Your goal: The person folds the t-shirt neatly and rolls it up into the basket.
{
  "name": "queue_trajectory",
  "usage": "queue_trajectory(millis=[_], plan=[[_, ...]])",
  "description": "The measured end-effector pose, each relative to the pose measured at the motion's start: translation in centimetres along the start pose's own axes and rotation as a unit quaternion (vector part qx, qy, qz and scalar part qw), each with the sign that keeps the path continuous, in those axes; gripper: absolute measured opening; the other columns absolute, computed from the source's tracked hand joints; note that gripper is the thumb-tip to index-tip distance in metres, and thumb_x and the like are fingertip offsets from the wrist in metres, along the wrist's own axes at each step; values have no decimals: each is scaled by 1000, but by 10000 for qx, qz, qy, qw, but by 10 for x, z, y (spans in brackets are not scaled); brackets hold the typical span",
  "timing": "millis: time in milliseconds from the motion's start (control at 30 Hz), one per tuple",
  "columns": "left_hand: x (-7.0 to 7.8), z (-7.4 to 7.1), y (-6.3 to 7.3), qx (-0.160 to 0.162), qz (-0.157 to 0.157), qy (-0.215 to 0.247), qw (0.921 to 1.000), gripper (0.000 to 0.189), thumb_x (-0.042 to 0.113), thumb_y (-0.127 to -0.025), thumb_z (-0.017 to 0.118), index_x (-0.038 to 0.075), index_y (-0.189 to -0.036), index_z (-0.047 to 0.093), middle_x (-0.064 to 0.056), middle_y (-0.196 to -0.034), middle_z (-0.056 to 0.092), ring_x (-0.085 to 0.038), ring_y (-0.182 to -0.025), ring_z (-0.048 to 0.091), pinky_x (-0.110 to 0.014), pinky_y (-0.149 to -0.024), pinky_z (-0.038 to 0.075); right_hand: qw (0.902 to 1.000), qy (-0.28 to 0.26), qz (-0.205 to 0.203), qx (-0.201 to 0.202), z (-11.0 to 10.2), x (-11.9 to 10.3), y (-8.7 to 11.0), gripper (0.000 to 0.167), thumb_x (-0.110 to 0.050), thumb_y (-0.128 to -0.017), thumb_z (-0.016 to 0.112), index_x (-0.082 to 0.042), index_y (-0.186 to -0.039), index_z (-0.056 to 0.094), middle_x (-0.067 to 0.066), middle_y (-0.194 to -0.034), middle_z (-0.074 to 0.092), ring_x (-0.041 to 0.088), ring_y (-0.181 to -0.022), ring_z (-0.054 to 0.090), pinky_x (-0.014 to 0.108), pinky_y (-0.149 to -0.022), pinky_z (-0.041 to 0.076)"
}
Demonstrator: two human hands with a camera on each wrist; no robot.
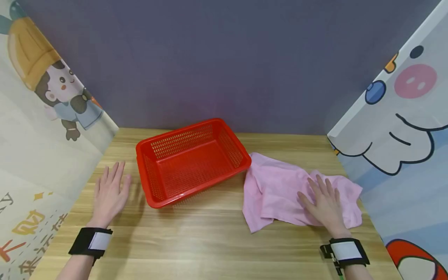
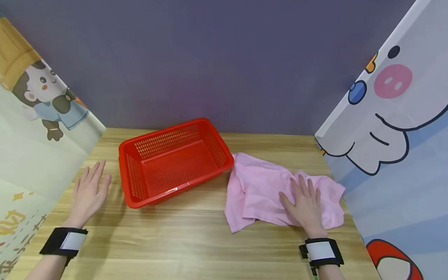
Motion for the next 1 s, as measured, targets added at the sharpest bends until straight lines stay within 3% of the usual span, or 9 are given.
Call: queue_trajectory(millis=[100,200,333,467,600,700,800,900,1000], plan=[[25,-5,-4,109,542,582,9968,55,31,-107,41,9,-157,33,-27,-159,33,-50,-152,15,-71,-120,8,9999,-50,50,-130,3,1,-2,74,-53,-98,55,-4,-152,39,30,-162,24,58,-147,17,79,-113,8],[55,3,-3,-296,1123,867,9894,53,27,-103,53,8,-151,43,-26,-154,43,-50,-148,26,-69,-120,14,9996,-137,92,-248,5,2,-4,74,-52,-98,54,-3,-152,39,31,-161,24,60,-146,18,80,-111,10],[88,24,5,-1091,1387,496,9831,57,44,-98,61,18,-148,50,-19,-146,55,-45,-139,41,-68,-114,28,9989,-289,93,-357,8,1,-5,75,-52,-99,54,-2,-152,38,33,-161,24,62,-145,18,81,-110,10],[109,41,12,-1409,1563,-86,9776,65,59,-89,66,25,-143,55,-15,-139,61,-42,-128,55,-66,-104,42,9979,-359,174,-502,11,4,-7,77,-53,-99,51,-2,-153,36,33,-161,22,62,-145,16,81,-110,8],[120,51,16,-1218,1835,-424,9745,60,56,-85,73,25,-135,63,-8,-120,71,-23,-87,69,-43,-78,56,9948,-342,409,-870,19,12,-9,81,-59,-99,47,-3,-156,30,33,-163,16,65,-145,11,83,-109,5],[123,54,18,-872,2057,-664,9724,48,51,-86,74,26,-126,69,1,-103,75,-6,-59,54,-23,-56,41,9899,-265,585,-1261,31,20,-8,85,-63,-99,44,-4,-158,25,33,-164,10,66,-144,8,84,-108,4],[125,54,21,-463,2273,-898,9686,40,49,-86,74,26,-119,74,4,-92,75,-3,-55,49,-18,-51,29,9855,-180,662,-1552,41,25,-5,87,-65,-99,42,-5,-159,23,33,-164,7,67,-143,7,85,-106,4],[124,51,25,-67,2370,-1008,9662,36,47,-86,74,24,-113,76,3,-87,75,-7,-58,55,-19,-53,29,9834,-180,685,-1673,48,28,-3,88,-66,-98,42,-5,-158,24,33,-164,7,66,-143,6,85,-105,3],[117,44,28,267,2257,-1077,9679,35,45,-85,75,20,-109,78,1,-85,75,-14,-57,59,-22,-52,30,9828,-208,698,-1696,52,29,-1,88,-67,-97,43,-5,-158,25,32,-164,6,66,-144,3,85,-105,0]])
Point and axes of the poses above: each hand's wrist, its own y-axis away from the middle knuckle, its own z-axis out of the palm, x = y × z, the point moved 9 cm from there along -y, towards the middle knuckle
